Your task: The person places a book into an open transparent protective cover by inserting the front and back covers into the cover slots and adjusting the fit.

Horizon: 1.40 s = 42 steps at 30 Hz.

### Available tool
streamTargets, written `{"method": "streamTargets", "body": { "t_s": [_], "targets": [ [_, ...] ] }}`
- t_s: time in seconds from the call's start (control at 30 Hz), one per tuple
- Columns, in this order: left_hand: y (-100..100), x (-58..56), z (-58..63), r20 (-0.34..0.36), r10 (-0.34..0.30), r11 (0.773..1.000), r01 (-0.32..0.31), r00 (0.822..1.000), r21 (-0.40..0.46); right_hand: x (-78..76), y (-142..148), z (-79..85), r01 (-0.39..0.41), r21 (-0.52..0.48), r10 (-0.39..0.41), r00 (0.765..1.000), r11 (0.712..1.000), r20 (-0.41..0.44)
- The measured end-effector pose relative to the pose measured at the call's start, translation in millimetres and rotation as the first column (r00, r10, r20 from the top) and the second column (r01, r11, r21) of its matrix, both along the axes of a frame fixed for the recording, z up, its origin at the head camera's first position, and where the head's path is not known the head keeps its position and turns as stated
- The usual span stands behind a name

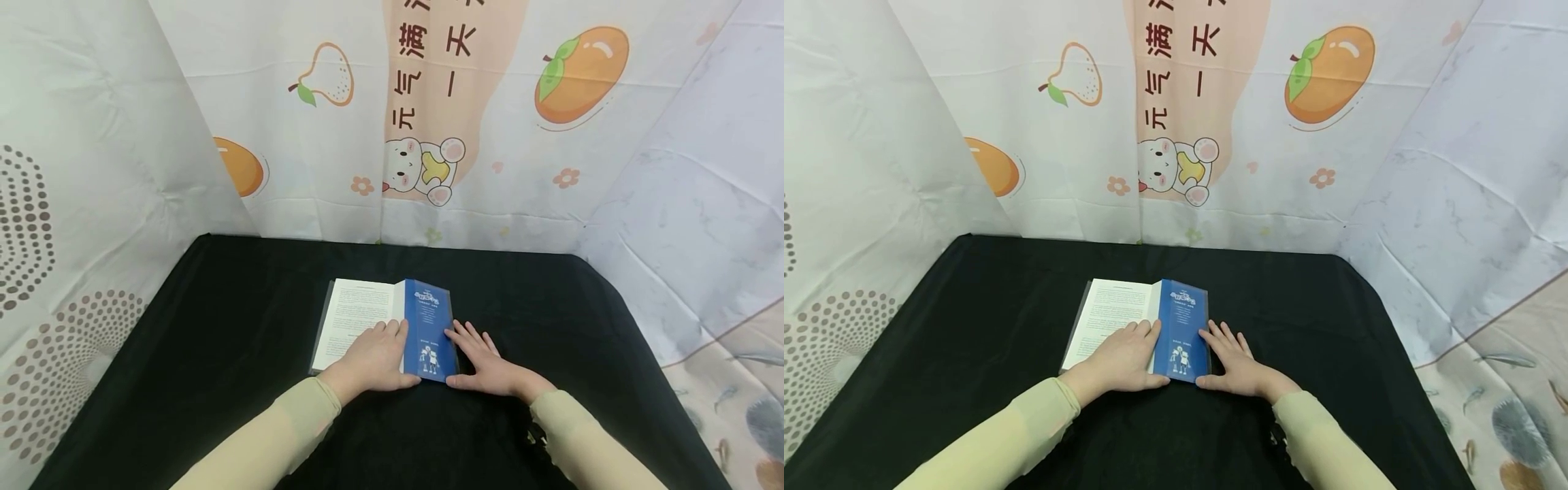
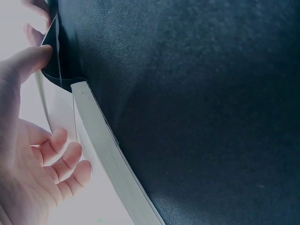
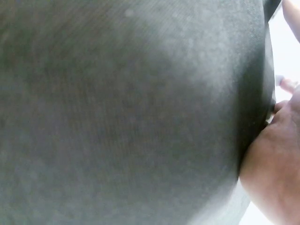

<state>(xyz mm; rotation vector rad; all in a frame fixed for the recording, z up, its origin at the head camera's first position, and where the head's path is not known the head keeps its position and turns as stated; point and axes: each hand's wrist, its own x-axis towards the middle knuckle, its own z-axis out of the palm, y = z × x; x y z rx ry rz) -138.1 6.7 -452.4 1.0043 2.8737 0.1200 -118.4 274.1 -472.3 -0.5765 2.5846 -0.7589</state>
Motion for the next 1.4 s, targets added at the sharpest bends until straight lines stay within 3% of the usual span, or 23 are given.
{"method": "streamTargets", "body": {
  "t_s": [0.57, 1.4],
  "targets": [
    [0.9, 1.5, 0.1, 0.011, 0.01, 1.0, -0.01, 1.0, 0.011, 1.5, 1.1, 2.3, -0.02, 0.055, 0.024, 0.996, 0.998, -0.082],
    [1.4, 3.8, -0.9, -0.075, -0.007, 0.998, 0.012, 0.997, 0.062, 2.2, 11.7, 4.5, -0.023, -0.084, 0.014, 0.995, 0.996, -0.1]
  ]
}}
